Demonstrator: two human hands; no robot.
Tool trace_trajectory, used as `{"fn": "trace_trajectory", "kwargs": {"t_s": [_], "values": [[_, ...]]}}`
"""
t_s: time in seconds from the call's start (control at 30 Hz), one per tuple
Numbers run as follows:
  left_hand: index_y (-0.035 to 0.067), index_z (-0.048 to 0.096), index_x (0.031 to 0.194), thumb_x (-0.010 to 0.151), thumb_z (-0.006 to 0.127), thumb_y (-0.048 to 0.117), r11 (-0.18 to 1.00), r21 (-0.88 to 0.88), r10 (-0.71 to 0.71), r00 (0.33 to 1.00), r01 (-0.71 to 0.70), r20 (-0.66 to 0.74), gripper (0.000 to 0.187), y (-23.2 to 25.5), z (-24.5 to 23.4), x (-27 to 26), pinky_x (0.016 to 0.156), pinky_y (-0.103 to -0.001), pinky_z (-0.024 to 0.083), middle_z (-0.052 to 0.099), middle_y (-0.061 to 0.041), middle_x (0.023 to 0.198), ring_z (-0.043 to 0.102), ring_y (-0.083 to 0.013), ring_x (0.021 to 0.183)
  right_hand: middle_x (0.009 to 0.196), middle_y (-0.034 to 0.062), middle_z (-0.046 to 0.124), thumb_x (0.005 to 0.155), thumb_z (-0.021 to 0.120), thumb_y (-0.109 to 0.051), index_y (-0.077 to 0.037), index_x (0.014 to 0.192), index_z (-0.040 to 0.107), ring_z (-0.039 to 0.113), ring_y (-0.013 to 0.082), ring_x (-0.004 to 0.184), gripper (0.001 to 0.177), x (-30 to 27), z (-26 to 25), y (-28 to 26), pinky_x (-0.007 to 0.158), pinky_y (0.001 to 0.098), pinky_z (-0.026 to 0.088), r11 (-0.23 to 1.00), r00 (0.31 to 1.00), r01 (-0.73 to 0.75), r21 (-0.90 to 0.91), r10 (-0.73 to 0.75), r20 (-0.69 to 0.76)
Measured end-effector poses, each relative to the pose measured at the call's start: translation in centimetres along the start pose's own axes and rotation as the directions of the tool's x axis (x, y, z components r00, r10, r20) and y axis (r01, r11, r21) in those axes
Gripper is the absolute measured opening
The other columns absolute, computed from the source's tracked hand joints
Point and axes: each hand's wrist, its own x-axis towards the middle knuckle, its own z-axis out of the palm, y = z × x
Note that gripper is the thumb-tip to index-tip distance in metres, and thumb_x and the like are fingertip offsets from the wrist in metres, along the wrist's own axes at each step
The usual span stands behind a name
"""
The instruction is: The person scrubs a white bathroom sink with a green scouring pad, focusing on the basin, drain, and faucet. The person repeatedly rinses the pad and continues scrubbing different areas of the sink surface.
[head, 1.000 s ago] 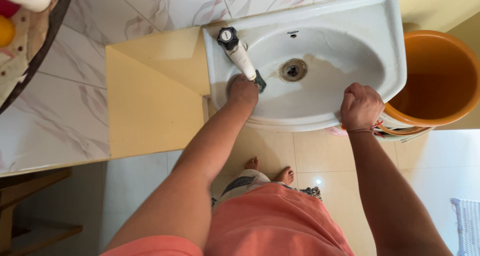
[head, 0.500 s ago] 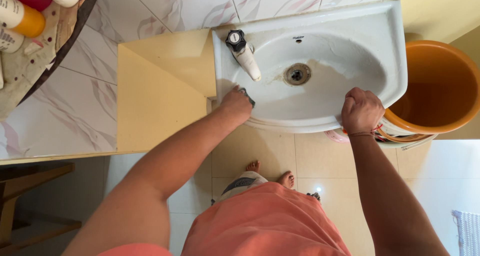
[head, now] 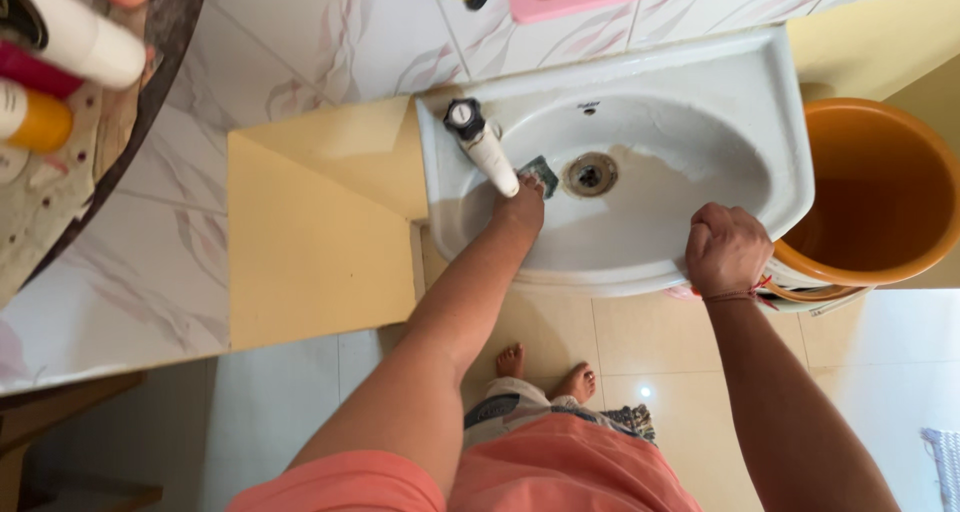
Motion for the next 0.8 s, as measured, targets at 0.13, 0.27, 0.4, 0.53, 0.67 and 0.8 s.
{"fn": "trace_trajectory", "kwargs": {"t_s": [0.13, 0.27, 0.4, 0.53, 0.67, 0.8], "values": [[0.010, 0.074, 0.116, 0.094, 0.050, 0.017, 0.989, -0.146, 0.034, 0.968, 0.002, 0.250, 0.033, -1.2, -3.9, -5.6, 0.100, -0.046, 0.050, 0.070, -0.010, 0.126, 0.066, -0.0275, 0.119, 0.070, 0.0062, 0.056, 0.089, 0.059, -0.008, -0.014, 0.077, 0.064, 0.057, 0.0276, 0.066, 0.015, 0.1, 0.1, 0.2, 0.063, 0.0433, 0.047, 0.999, 0.999, -0.034, -0.027, 0.035, 0.038], [0.009, 0.079, 0.102, 0.093, 0.053, 0.014, 0.951, -0.311, 0.066, 0.974, 0.005, 0.217, 0.028, -3.2, -8.7, -12.9, 0.087, -0.048, 0.056, 0.074, -0.015, 0.114, 0.071, -0.0325, 0.107, 0.070, 0.0057, 0.056, 0.091, 0.060, -0.009, -0.014, 0.077, 0.063, 0.057, 0.0276, 0.068, 0.015, 0.0, 0.1, 0.2, 0.065, 0.0427, 0.048, 0.999, 1.000, 0.000, -0.039, 0.001, 0.021], [0.009, 0.080, 0.099, 0.092, 0.054, 0.014, 0.953, -0.302, 0.086, 0.976, -0.022, 0.202, 0.028, -3.4, -10.3, -14.3, 0.090, -0.046, 0.055, 0.076, -0.014, 0.112, 0.072, -0.0299, 0.106, 0.068, 0.0051, 0.057, 0.089, 0.060, -0.009, -0.014, 0.074, 0.064, 0.058, 0.0275, 0.070, 0.016, -0.1, 0.2, 0.4, 0.065, 0.0429, 0.048, 1.000, 1.000, 0.008, -0.029, -0.008, 0.007], [0.010, 0.080, 0.099, 0.092, 0.053, 0.014, 0.967, -0.252, 0.064, 0.991, -0.034, 0.113, 0.028, -2.8, -7.6, -10.7, 0.096, -0.048, 0.051, 0.076, -0.012, 0.110, 0.071, -0.0282, 0.106, 0.073, 0.0056, 0.058, 0.090, 0.060, -0.009, -0.015, 0.078, 0.064, 0.059, 0.0282, 0.070, 0.014, -0.1, 0.3, 0.2, 0.065, 0.0431, 0.048, 0.999, 1.000, -0.009, -0.041, 0.009, 0.010], [0.009, 0.067, 0.120, 0.097, 0.047, 0.020, 0.702, -0.643, -0.309, 0.945, 0.304, 0.110, 0.033, -1.3, -3.0, -5.1, 0.104, -0.047, 0.043, 0.064, -0.012, 0.127, 0.060, -0.0276, 0.119, 0.072, 0.0063, 0.057, 0.088, 0.059, -0.009, -0.014, 0.077, 0.065, 0.057, 0.0284, 0.068, 0.014, 0.0, 0.2, 0.1, 0.064, 0.0434, 0.047, 0.995, 0.997, -0.062, -0.078, 0.065, 0.036], [0.011, 0.048, 0.146, 0.099, 0.037, 0.021, 0.922, -0.346, -0.191, 0.981, 0.171, -0.025, 0.050, 1.5, -0.7, 0.3, 0.115, -0.047, 0.027, 0.043, -0.008, 0.155, 0.041, -0.0233, 0.138, 0.072, 0.0064, 0.057, 0.089, 0.059, -0.009, -0.013, 0.076, 0.063, 0.058, 0.0287, 0.070, 0.014, 0.2, 0.2, -0.1, 0.068, 0.0440, 0.049, 0.999, 1.000, -0.018, -0.037, 0.019, 0.023]]}}
